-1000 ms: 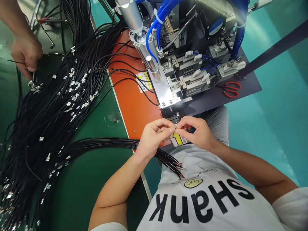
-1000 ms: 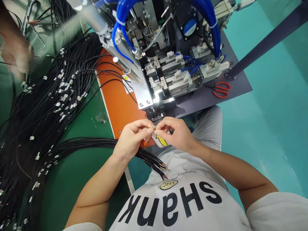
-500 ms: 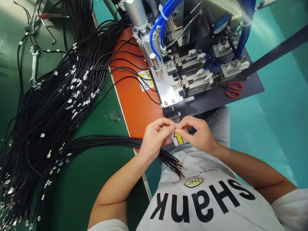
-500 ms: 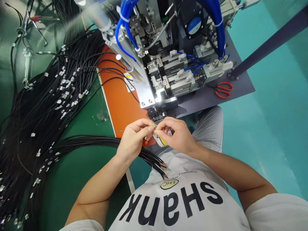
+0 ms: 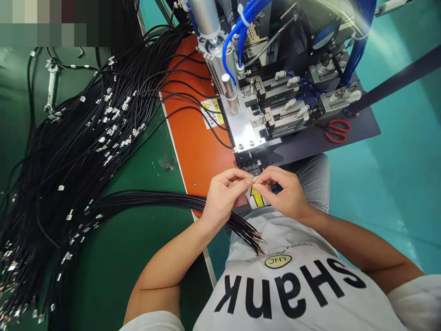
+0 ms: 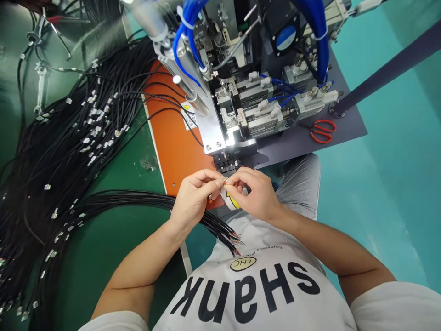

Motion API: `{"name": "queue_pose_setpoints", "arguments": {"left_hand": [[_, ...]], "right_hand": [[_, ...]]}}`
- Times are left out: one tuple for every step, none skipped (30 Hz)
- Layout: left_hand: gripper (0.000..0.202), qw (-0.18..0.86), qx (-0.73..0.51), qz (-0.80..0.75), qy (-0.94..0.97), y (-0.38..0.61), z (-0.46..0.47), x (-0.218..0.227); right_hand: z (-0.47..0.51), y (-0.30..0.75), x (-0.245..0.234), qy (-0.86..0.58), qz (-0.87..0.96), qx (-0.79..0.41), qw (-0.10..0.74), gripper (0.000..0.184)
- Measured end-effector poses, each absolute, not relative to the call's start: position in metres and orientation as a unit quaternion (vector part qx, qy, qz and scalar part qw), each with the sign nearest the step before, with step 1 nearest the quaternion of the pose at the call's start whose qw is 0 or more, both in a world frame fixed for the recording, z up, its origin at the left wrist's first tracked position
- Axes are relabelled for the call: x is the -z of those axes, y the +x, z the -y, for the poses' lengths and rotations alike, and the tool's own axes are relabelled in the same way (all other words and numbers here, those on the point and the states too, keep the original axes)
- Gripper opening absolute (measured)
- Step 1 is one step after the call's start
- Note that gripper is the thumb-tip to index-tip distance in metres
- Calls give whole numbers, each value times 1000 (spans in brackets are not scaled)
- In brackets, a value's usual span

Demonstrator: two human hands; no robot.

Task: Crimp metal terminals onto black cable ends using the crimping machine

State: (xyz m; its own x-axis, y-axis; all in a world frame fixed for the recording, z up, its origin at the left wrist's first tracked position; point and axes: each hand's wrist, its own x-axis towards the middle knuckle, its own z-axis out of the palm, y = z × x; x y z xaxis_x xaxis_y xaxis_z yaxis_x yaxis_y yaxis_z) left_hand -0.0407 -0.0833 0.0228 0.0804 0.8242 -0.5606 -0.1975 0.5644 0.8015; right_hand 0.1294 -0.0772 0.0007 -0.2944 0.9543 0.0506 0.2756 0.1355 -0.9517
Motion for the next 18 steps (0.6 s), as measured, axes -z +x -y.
{"name": "queue_pose_setpoints", "arguments": {"left_hand": [[19,676,-375,-568,281,-41,83,-23],[19,674,-374,-570,283,-40,84,-23],[20,675,-371,-571,283,-40,84,-23],[20,678,-367,-572,281,-40,84,-23],[21,682,-361,-572,278,-40,84,-23],[22,687,-355,-572,274,-40,85,-23],[22,690,-351,-571,273,-40,85,-23],[23,691,-349,-571,273,-40,85,-23],[23,692,-346,-571,275,-40,85,-23],[23,691,-342,-573,278,-40,86,-24],[23,689,-337,-575,284,-40,86,-24],[23,686,-331,-578,294,-40,85,-25],[22,681,-324,-581,307,-40,85,-25],[22,675,-317,-583,322,-41,85,-26],[21,670,-312,-584,337,-41,85,-27],[21,665,-308,-584,350,-40,84,-28],[22,661,-306,-583,360,-40,84,-28],[22,660,-306,-581,365,-40,84,-29]], "right_hand": [[77,129,-1,-466,660,-461,367,8],[77,129,-1,-466,662,-459,367,9],[77,130,-1,-466,663,-457,366,9],[77,130,-1,-467,664,-456,366,9],[77,131,-1,-467,664,-457,364,9],[76,132,-1,-466,663,-463,361,9],[75,133,-2,-464,660,-472,356,7],[74,134,-3,-463,656,-482,352,5],[73,136,-3,-463,651,-490,349,3],[72,137,-4,-465,645,-496,350,2],[70,138,-5,-467,640,-498,353,2],[69,139,-6,-469,637,-497,357,2],[68,139,-6,-468,636,-497,361,1],[68,139,-7,-463,638,-497,363,2],[67,139,-8,-458,641,-497,364,4],[67,138,-8,-456,644,-495,363,6],[67,138,-9,-458,646,-491,363,7],[67,137,-9,-463,643,-490,362,8]]}}
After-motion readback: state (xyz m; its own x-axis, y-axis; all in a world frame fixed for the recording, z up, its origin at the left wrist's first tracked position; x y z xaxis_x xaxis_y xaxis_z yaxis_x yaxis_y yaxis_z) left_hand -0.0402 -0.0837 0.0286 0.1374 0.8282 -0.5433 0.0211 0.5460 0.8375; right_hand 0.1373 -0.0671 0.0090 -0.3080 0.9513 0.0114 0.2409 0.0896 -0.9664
